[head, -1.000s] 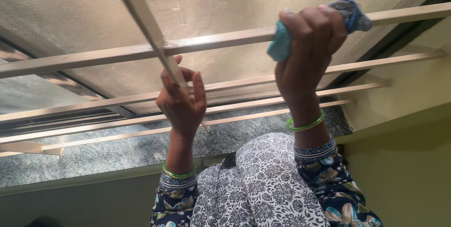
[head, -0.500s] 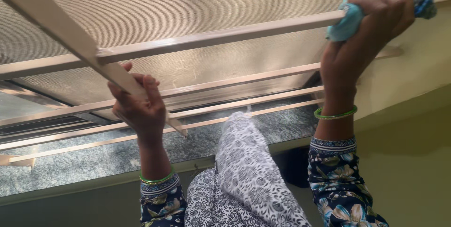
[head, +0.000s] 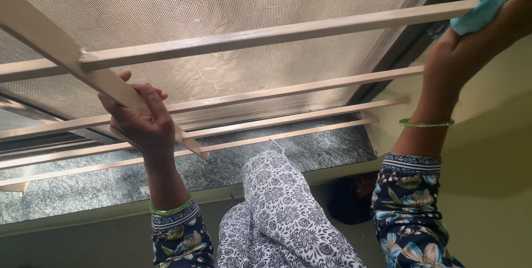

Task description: The person wipes the horizontal and vertical bars of a window frame using a blue cloth. They systematically clean each bar, moving from one section to another, ensuring the entire frame is wiped down.

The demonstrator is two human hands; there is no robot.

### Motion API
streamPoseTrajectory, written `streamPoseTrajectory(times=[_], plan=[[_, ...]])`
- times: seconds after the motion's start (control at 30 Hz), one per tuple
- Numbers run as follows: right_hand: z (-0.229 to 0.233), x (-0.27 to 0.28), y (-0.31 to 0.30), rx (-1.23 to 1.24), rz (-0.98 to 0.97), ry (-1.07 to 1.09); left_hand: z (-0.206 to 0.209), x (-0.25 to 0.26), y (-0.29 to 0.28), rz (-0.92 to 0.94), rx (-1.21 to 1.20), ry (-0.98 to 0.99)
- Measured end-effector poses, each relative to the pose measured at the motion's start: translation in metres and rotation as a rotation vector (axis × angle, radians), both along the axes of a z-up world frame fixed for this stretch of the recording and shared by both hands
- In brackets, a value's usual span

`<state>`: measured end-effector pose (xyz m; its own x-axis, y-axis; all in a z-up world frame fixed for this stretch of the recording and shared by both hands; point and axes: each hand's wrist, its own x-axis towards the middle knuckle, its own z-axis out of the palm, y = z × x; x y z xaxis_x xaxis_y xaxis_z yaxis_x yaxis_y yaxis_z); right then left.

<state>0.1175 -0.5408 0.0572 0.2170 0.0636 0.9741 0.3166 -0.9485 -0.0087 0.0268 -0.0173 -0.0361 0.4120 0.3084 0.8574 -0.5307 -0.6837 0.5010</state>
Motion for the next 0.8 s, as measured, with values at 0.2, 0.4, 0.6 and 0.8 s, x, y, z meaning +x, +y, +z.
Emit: streamPoseTrajectory(times=[0.2,0.4,0.6,0.8], plan=[[-0.016,0.018,-0.005,0.049,0.030,-0.073,0.004,-0.003,0.000,0.014,0.023,0.010],[-0.014,0.016,0.025,0.165,0.025,-0.031,0.008,-0.003,0.001,0.058,0.067,-0.020],[-0.020,0.008,0.095,0.220,0.145,-0.011,0.018,-0.012,0.002,0.069,0.073,0.018],[0.010,-0.029,0.199,0.122,-0.007,-0.071,0.020,-0.013,0.008,0.042,0.058,0.066]])
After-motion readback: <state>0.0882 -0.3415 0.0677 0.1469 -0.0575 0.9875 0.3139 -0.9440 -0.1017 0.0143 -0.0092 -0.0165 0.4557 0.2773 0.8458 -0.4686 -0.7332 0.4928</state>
